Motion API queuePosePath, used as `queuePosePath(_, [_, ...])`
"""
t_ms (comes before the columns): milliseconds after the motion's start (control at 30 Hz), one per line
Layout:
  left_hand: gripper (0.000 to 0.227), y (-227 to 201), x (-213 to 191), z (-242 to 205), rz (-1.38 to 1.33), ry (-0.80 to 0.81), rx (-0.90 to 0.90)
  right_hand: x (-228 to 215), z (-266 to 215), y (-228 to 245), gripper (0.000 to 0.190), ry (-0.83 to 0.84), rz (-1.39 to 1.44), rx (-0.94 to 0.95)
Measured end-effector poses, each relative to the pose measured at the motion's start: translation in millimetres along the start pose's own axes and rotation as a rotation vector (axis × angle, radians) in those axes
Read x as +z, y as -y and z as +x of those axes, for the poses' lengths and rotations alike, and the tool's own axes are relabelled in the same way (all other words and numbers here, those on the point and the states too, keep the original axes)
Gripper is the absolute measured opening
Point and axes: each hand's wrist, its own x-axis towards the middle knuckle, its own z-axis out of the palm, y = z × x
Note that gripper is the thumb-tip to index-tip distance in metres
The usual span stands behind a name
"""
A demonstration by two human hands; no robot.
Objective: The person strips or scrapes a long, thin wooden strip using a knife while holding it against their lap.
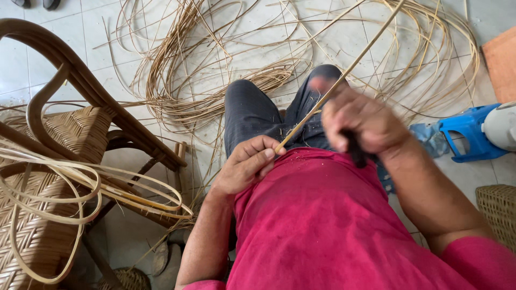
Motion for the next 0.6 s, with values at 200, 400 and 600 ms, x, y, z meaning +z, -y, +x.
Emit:
queuePosePath(200, [0.022,-7,4,-4,0.113,-0.003,-0.007,9,2,-33,0.057,0.033,-0.227,0.102])
queuePosePath(400, [0.023,-32,7,2,0.429,-0.005,0.03,-11,3,-41,0.058,-0.113,-0.188,0.04])
queuePosePath(600, [0.018,-44,44,20,0.761,-0.071,0.263,-6,-6,-58,0.058,-0.116,-0.308,0.019])
